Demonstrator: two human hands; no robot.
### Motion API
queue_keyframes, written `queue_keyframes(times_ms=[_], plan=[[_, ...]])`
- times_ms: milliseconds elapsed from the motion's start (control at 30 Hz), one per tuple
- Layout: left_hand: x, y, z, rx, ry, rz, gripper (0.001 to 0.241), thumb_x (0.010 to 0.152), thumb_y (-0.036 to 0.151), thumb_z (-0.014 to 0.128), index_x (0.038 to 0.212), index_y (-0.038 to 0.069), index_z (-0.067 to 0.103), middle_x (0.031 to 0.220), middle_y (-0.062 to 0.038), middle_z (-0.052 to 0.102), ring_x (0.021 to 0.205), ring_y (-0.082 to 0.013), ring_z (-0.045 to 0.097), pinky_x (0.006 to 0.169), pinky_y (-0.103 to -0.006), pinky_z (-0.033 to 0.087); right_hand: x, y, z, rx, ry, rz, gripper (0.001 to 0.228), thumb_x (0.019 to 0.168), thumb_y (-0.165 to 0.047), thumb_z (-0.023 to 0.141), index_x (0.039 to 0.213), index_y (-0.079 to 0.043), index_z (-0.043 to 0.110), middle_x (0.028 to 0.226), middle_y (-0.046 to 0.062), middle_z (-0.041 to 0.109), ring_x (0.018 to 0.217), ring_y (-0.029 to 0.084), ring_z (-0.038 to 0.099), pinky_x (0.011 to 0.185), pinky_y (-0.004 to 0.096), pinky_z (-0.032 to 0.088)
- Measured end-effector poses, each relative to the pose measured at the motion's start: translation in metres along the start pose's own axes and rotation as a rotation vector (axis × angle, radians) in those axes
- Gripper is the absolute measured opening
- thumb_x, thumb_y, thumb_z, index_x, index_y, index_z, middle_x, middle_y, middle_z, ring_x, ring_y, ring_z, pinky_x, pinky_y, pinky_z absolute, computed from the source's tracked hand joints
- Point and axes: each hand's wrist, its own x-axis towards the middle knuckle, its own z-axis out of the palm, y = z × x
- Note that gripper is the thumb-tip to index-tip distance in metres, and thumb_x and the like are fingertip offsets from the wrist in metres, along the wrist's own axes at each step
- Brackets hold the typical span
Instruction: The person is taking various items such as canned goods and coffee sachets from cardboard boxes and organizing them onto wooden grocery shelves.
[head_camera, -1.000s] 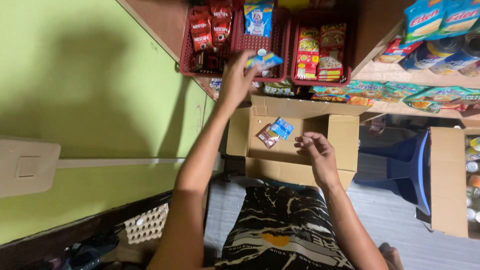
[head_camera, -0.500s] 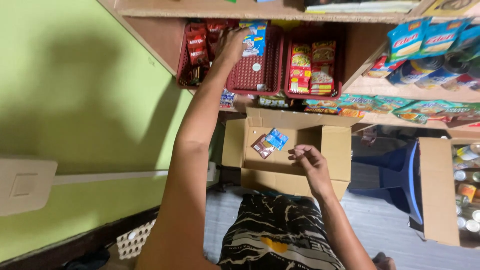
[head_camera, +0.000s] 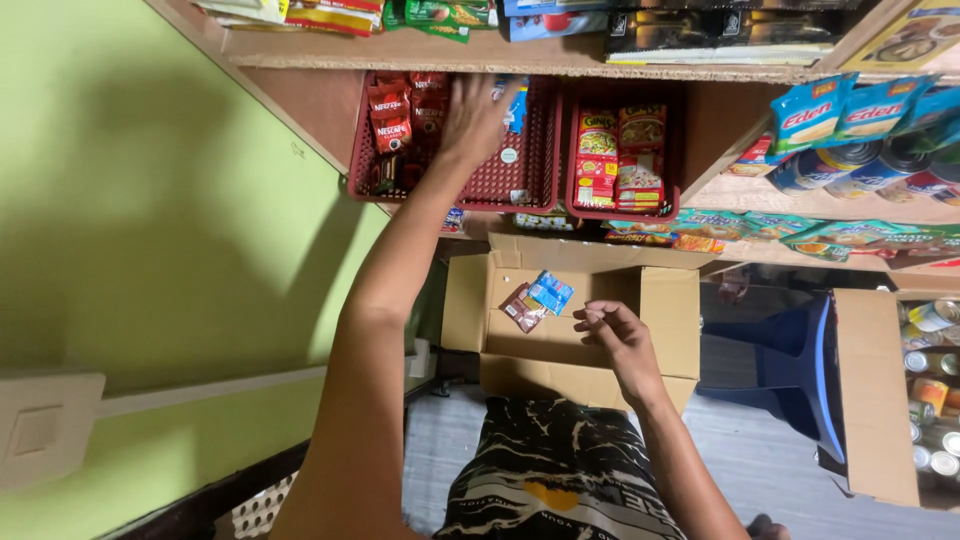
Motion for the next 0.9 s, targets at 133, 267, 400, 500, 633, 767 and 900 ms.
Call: queue_keyframes(times_ms=[133,267,400,500,633,767,900], plan=[[0.002,-0.008,0.035,0.123,-0.053,0.107,0.091,0.085,-0.028,0.051,0.151,0.034,0.053,0.162,-0.017,0.032,0.149,-0.0343,0.033,0.125,-0.0605,0.016,0.004,-0.001,0.002,-0.001,0.004,0.019,0.022,0.102,-0.017,0.06,0.117,-0.002,0.065,0.109,0.01,0.075,0.096,0.017,0.07,0.082,0.03,0.055],[0.009,-0.025,0.06,0.117,0.001,0.059,0.078,0.087,-0.018,0.057,0.148,0.029,0.052,0.163,-0.018,0.029,0.149,-0.0377,0.033,0.123,-0.0622,0.016,0.007,-0.003,0.003,-0.022,-0.015,0.027,0.021,0.102,-0.017,0.06,0.117,-0.002,0.065,0.11,0.009,0.075,0.096,0.017,0.07,0.082,0.03,0.055],[-0.002,-0.022,0.063,0.276,0.191,0.108,0.1,0.076,-0.025,0.062,0.153,0.038,0.052,0.162,-0.013,0.034,0.145,-0.035,0.038,0.118,-0.059,0.023,0.006,0.0,0.001,-0.039,-0.011,0.03,0.021,0.102,-0.016,0.06,0.117,-0.002,0.065,0.11,0.009,0.074,0.097,0.016,0.07,0.083,0.03,0.055],[-0.032,0.018,0.002,0.025,0.199,0.086,0.063,0.084,0.016,0.081,0.143,0.021,0.058,0.153,-0.018,0.038,0.141,-0.0416,0.041,0.111,-0.0618,0.033,0.007,0.007,-0.004,-0.002,-0.026,0.009,0.02,0.102,-0.014,0.061,0.117,-0.001,0.065,0.11,0.009,0.074,0.097,0.016,0.07,0.087,0.03,0.057],[-0.069,0.029,0.036,-0.18,0.357,0.145,0.048,0.092,0.025,0.082,0.136,0.018,0.064,0.152,-0.014,0.045,0.135,-0.0344,0.05,0.111,-0.0485,0.049,0.008,0.013,-0.01,-0.014,0.003,0.041,0.019,0.102,-0.012,0.061,0.117,-0.001,0.065,0.109,0.008,0.074,0.097,0.016,0.07,0.085,0.03,0.056],[-0.133,0.068,0.04,-0.445,0.367,0.149,0.024,0.101,0.031,0.072,0.113,0.009,0.068,0.124,-0.009,0.06,0.106,-0.0261,0.065,0.088,-0.0396,0.059,0.008,0.023,-0.015,-0.016,-0.001,0.039,0.019,0.102,-0.011,0.062,0.118,-0.001,0.064,0.109,0.008,0.073,0.097,0.015,0.07,0.085,0.029,0.057],[-0.203,0.099,0.068,-0.463,0.483,0.16,0.04,0.098,0.033,0.069,0.068,0.009,0.061,0.069,-0.006,0.059,0.067,-0.0202,0.055,0.063,-0.0421,0.053,0.004,0.03,-0.017,-0.003,-0.001,0.109,0.019,0.102,-0.013,0.061,0.117,-0.003,0.064,0.108,0.006,0.073,0.095,0.014,0.07,0.083,0.028,0.058]])
